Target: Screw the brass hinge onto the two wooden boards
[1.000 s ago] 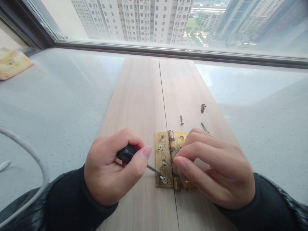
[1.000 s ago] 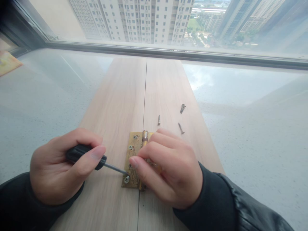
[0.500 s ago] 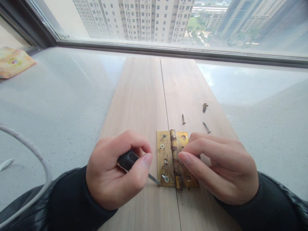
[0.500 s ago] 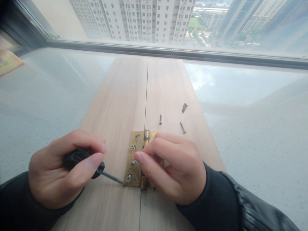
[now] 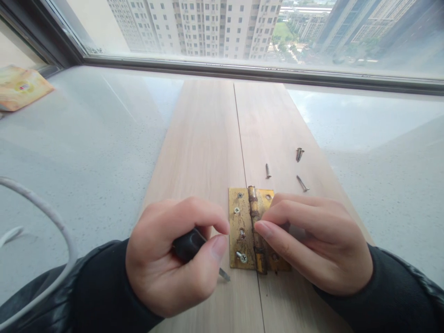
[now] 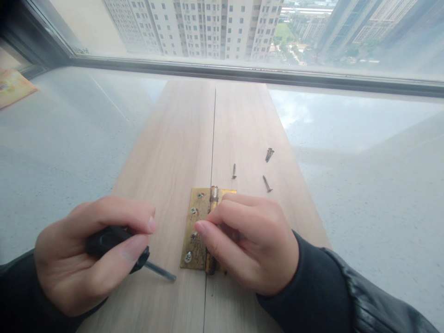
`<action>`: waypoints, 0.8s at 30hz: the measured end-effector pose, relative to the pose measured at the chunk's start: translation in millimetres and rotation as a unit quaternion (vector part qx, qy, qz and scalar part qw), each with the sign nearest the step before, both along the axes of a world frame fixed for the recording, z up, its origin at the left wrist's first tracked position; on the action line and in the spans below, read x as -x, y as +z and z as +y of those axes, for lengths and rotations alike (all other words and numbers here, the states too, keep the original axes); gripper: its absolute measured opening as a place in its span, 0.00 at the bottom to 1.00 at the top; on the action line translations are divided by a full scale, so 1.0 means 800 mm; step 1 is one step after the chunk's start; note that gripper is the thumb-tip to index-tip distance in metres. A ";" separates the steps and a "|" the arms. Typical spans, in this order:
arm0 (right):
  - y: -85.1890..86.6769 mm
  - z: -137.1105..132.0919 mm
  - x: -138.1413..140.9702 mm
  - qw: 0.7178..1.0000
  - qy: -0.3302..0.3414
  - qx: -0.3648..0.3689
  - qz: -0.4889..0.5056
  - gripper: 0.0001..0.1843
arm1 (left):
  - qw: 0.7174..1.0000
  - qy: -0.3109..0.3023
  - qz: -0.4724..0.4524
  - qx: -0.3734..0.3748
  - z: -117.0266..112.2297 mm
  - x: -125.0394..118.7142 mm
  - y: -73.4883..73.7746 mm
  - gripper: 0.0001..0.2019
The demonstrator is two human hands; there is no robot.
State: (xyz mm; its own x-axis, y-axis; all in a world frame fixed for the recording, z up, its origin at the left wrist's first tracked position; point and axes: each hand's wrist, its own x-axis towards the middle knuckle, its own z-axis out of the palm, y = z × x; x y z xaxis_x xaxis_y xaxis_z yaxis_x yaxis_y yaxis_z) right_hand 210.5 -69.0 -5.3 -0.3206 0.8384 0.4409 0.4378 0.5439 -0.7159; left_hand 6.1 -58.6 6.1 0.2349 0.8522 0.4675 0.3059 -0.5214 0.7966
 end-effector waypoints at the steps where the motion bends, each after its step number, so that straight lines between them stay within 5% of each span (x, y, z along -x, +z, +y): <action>1: 0.000 0.000 0.000 1.000 0.000 0.000 0.000 0.10 | 1.000 -0.001 0.000 -0.003 0.000 0.000 0.000 0.09; 7: -0.001 -0.001 0.000 1.000 0.004 0.005 0.006 0.11 | 0.999 0.044 0.005 0.011 -0.005 -0.001 0.004 0.09; 24: 0.001 0.000 0.001 1.000 -0.001 0.000 0.004 0.10 | 0.999 -0.001 -0.004 -0.033 0.003 0.001 -0.002 0.09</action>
State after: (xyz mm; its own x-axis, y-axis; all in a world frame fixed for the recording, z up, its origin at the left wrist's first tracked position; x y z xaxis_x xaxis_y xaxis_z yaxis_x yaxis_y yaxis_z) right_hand 209.4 -68.8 -4.6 -0.3156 0.8389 0.4434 0.4330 0.5431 -0.7194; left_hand 5.0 -56.4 4.6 0.2327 0.8185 0.5252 0.2976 -0.5740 0.7628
